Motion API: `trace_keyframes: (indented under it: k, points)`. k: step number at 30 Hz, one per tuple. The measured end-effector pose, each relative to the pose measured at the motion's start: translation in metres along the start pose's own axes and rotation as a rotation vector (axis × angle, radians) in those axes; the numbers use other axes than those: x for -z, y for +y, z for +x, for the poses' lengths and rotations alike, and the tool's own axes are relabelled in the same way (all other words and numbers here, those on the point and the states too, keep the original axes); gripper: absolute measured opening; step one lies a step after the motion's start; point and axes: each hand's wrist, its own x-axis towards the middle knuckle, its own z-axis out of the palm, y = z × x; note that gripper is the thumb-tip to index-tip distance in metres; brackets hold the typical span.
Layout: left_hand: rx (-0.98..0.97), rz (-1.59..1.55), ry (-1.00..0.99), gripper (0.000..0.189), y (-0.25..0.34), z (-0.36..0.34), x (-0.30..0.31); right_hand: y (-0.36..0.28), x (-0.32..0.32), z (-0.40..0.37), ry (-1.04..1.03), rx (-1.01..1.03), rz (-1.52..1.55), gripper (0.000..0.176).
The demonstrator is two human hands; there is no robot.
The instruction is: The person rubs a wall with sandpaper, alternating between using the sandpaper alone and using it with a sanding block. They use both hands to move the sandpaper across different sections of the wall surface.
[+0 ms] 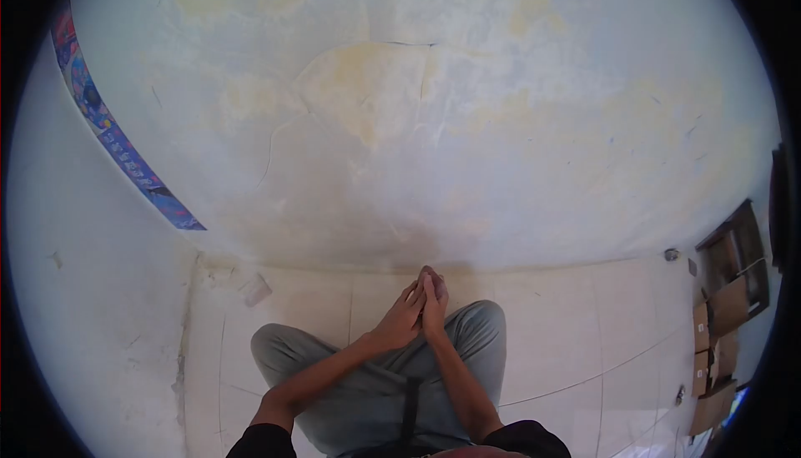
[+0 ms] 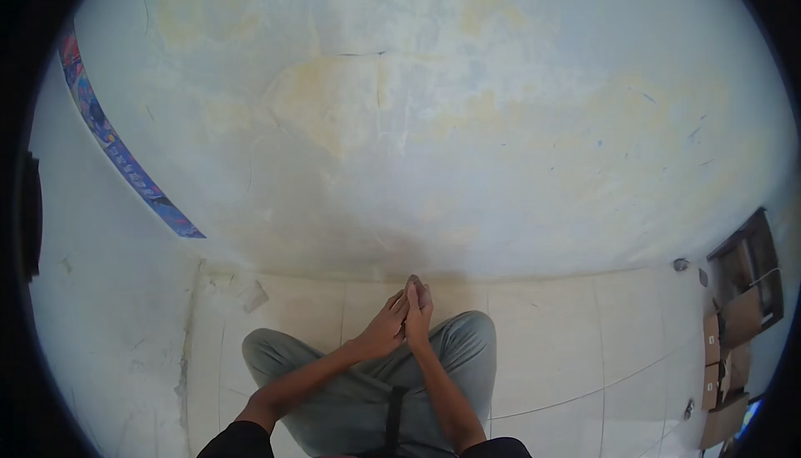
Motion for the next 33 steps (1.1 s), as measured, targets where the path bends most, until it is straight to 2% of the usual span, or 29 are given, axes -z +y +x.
trace_keyframes:
  k: [1, 3, 5, 7, 9, 10, 11, 12, 14, 16, 18, 20, 21, 24, 27, 28, 29, 31, 33]
  points:
    - [-0.017, -0.011, 0.001, 0.075, 0.006, 0.009, 0.007, -0.013, -0.001, -0.001, 0.087, 0.03, 0.025, 0.046]
    - [-0.211, -0.036, -0.075, 0.074, 0.019, 0.033, 0.031, -0.036, -0.003, 0.002, 0.185, 0.074, 0.046, 0.05]
    - [-0.245, -0.049, -0.028, 0.069, 0.024, 0.043, 0.045, -0.062, 0.006, 0.008, 0.356, 0.325, -0.105, 0.037]
    - [-0.276, -0.074, 0.021, 0.064, 0.014, 0.043, 0.046, -0.119, 0.011, 0.017, 0.296, 0.65, -0.573, 0.017]
    - [-0.19, -0.141, 0.157, 0.05, -0.01, 0.033, 0.035, -0.181, -0.005, 0.018, 0.296, 0.949, -1.188, 0.006]
    - [-0.198, -0.16, 0.156, 0.05, -0.016, 0.03, 0.033, -0.201, -0.017, 0.028, 0.267, 1.123, -1.175, 0.008]
    - [-0.178, -0.044, 0.128, 0.044, -0.022, 0.025, 0.032, -0.213, -0.028, 0.04, 0.231, 1.293, -1.154, 0.015]
    - [-0.156, 0.073, 0.101, 0.039, -0.025, 0.022, 0.03, -0.219, -0.036, 0.056, 0.228, 1.288, -1.17, 0.015]
    - [-0.196, 0.098, 0.1, 0.037, -0.023, 0.025, 0.033, -0.22, -0.05, 0.081, -0.028, 1.474, -1.221, 0.017]
    - [-0.239, 0.132, 0.104, 0.036, -0.025, 0.026, 0.034, -0.201, -0.057, 0.094, -0.093, 1.438, -1.317, 0.017]
    - [-0.2, 0.071, 0.149, 0.036, -0.03, 0.028, 0.034, -0.183, -0.057, 0.108, -0.167, 1.412, -1.407, 0.017]
    - [-0.166, 0.054, 0.168, 0.036, -0.036, 0.026, 0.033, -0.172, -0.054, 0.11, -0.053, 1.458, -1.386, 0.02]
    - [-0.136, 0.049, 0.168, 0.037, -0.039, 0.026, 0.034, -0.176, -0.054, 0.112, -0.058, 1.462, -1.392, 0.02]
    - [-0.116, 0.059, 0.182, 0.036, -0.042, 0.027, 0.034, -0.211, -0.072, 0.116, 0.147, 1.552, -1.335, 0.021]
    - [-0.094, 0.041, 0.202, 0.035, -0.043, 0.028, 0.033, -0.229, -0.085, 0.114, 0.115, 1.516, -1.413, 0.026]
    - [-0.095, 0.039, 0.186, 0.035, -0.043, 0.027, 0.034, -0.224, -0.078, 0.105, 0.041, 1.432, -1.5, 0.025]
    - [-0.085, 0.031, 0.186, 0.035, -0.043, 0.028, 0.036, -0.216, -0.071, 0.102, 0.052, 1.425, -1.5, 0.025]
    - [-0.078, 0.018, 0.188, 0.035, -0.043, 0.029, 0.034, -0.203, -0.056, 0.103, -0.277, 1.423, -1.645, 0.018]
    - [-0.063, 0.034, 0.178, 0.035, -0.044, 0.029, 0.033, -0.214, -0.058, 0.1, -0.313, 1.352, -1.722, 0.018]
